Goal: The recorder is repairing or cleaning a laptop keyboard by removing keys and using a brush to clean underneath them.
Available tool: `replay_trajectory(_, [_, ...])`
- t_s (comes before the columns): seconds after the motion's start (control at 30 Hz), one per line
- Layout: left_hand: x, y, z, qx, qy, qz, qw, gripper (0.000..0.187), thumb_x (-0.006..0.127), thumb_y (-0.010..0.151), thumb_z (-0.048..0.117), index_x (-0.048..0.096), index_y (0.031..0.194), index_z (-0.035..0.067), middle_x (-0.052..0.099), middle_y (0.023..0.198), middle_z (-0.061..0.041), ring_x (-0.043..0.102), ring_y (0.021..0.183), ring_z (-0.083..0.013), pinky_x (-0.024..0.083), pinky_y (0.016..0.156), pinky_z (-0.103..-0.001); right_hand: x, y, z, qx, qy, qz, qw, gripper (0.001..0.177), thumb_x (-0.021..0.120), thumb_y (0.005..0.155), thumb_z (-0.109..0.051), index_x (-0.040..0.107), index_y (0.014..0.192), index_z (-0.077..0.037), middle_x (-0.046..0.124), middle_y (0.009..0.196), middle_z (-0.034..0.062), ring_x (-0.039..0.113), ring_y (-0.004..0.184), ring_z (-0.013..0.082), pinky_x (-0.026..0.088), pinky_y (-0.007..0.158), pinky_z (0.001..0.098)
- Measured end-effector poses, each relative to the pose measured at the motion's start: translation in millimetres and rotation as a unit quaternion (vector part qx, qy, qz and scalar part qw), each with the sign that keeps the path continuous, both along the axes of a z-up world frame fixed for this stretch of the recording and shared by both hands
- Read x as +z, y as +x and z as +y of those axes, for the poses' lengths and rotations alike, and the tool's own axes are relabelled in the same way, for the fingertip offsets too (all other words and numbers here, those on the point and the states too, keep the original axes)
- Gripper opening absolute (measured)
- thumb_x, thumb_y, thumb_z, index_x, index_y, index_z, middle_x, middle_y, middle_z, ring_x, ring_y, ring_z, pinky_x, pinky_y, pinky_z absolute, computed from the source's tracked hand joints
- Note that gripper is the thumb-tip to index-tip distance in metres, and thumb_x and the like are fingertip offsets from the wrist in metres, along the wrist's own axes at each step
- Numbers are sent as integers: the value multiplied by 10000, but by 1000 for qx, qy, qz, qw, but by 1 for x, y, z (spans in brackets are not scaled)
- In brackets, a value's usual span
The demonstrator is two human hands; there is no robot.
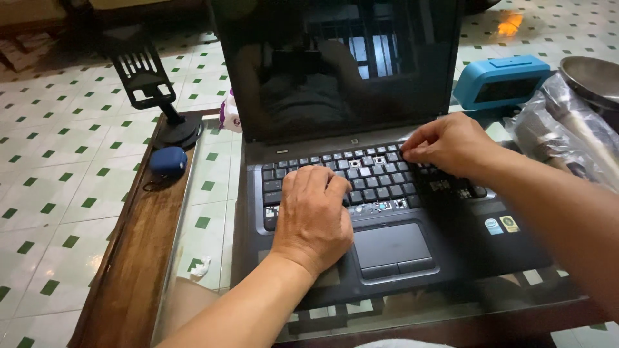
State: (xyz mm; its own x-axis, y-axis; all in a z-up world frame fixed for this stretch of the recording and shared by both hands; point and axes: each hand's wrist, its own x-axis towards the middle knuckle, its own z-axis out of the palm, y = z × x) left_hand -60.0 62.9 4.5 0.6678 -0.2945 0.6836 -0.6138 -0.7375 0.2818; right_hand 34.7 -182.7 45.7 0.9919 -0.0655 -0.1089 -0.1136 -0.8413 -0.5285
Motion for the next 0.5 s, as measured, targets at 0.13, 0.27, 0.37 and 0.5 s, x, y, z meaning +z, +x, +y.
replay_trajectory(0.13, [-2,0,1,1,3,5,1000,248,637,738,42,715,973,62,634,1024,-125,583,1111,-310,385,1060,-459,-1,9,-7,16,-26,1,1000,218,807,853,-165,846,1067,-172,808,1015,55,746,931,156,591,864,325])
replay_trajectory(0.27, [-3,0,1,4,8,-2,1000,224,643,730,45,713,942,66,637,1030,-123,579,1114,-310,384,1053,-459,-3,18,-12,56,-40,-2,998,223,810,841,-174,851,1061,-169,829,988,67,767,892,166,606,847,326])
replay_trajectory(0.37, [-3,0,1,1,6,5,1000,208,651,724,47,714,921,66,639,1023,-118,577,1102,-313,385,1046,-457,9,12,3,52,-102,9,993,216,805,859,-225,842,1070,-195,822,996,52,766,879,180,610,833,345])
replay_trajectory(0.5, [-6,1,1,-4,2,-10,1000,173,661,720,54,711,885,66,639,1034,-120,574,1126,-320,388,1043,-450,14,-1,18,55,-217,6,974,204,757,900,-303,830,1084,-253,813,1029,43,771,895,235,617,839,390])
